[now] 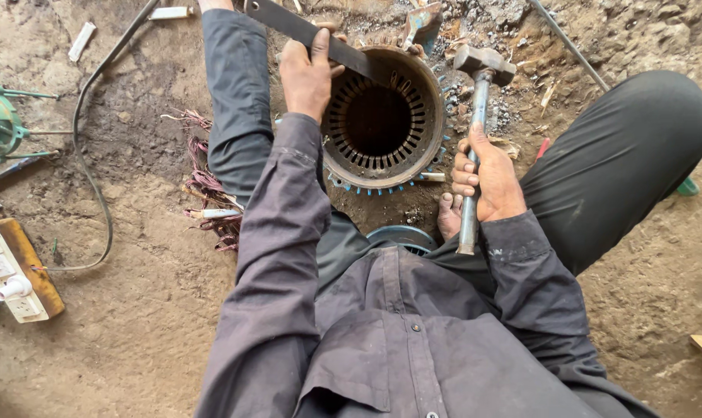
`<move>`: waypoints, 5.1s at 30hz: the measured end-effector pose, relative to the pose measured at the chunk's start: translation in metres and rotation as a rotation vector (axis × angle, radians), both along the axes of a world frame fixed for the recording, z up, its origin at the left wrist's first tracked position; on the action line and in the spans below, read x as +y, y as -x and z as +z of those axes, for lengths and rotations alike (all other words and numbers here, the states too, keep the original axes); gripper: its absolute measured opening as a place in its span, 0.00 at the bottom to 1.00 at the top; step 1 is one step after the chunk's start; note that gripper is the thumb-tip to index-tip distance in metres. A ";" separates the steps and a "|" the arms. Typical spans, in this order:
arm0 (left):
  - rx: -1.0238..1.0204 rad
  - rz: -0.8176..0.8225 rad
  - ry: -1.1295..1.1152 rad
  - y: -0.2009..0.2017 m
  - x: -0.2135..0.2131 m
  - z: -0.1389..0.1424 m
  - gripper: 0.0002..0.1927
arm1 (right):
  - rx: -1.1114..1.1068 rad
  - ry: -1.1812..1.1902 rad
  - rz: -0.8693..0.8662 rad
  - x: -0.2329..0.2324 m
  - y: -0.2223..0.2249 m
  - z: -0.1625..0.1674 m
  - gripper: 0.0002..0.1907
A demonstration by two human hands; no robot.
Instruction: The person sits on the ground and uses pliers to cut copper windings from a motor stator. They then use a metal bar and a hammer to pry and break apart the remaining windings inside the stator slots.
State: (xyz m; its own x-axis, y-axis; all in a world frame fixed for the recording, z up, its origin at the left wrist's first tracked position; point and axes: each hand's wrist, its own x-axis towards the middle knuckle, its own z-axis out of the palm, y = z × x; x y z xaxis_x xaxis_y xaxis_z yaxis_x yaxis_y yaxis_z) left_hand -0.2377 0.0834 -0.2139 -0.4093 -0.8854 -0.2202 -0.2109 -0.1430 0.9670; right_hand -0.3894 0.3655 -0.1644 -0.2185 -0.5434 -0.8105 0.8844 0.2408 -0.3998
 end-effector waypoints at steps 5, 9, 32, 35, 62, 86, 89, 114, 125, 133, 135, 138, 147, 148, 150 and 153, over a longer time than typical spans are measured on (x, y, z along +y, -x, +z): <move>-0.211 -0.065 0.302 0.015 0.017 0.006 0.14 | 0.000 0.013 0.025 -0.003 -0.001 0.004 0.20; -0.322 -0.174 0.446 0.030 0.043 0.010 0.12 | 0.066 -0.012 0.039 -0.004 -0.003 0.009 0.21; -0.423 -0.228 0.748 0.018 0.074 0.004 0.09 | 0.206 0.301 0.317 -0.037 -0.101 0.153 0.18; -0.295 -0.105 0.651 0.023 0.073 0.010 0.13 | 0.219 0.305 0.315 -0.042 -0.112 0.154 0.17; -0.037 -0.027 0.952 0.024 0.088 0.029 0.07 | 0.148 0.329 0.295 -0.043 -0.136 0.151 0.19; -0.530 -0.246 0.733 0.033 0.088 0.005 0.15 | 0.095 0.283 0.214 -0.046 -0.121 0.146 0.15; -0.413 -0.138 0.880 0.035 0.091 0.003 0.13 | 0.016 0.292 0.219 -0.043 -0.121 0.144 0.15; -0.297 -0.301 0.544 0.030 0.092 -0.021 0.07 | 0.124 0.292 0.267 -0.034 -0.099 0.112 0.14; -0.297 -0.468 0.710 0.015 0.068 0.002 0.21 | 1.149 0.238 0.478 0.002 0.020 0.175 0.14; -0.592 -0.581 0.747 0.013 0.055 -0.005 0.05 | 1.110 0.095 0.676 -0.031 0.014 0.171 0.18; -0.484 -0.545 0.807 0.011 0.053 -0.009 0.04 | 1.222 0.000 0.778 -0.048 0.006 0.159 0.19; -0.340 -0.522 0.893 0.009 0.052 -0.008 0.06 | 1.246 -0.089 0.806 -0.044 -0.002 0.159 0.20; -0.408 -0.560 0.915 0.011 0.049 0.001 0.08 | 1.112 -0.018 0.773 -0.037 -0.016 0.154 0.19; -0.419 -0.571 0.913 0.011 0.050 0.001 0.09 | 1.212 -0.099 0.826 -0.037 -0.017 0.153 0.20; -0.411 -0.570 0.972 0.011 0.050 0.000 0.06 | 0.984 -0.044 0.698 -0.033 -0.020 0.153 0.19; -0.452 -0.579 0.952 0.011 0.050 0.000 0.05 | 0.901 0.058 0.621 -0.020 -0.025 0.155 0.18</move>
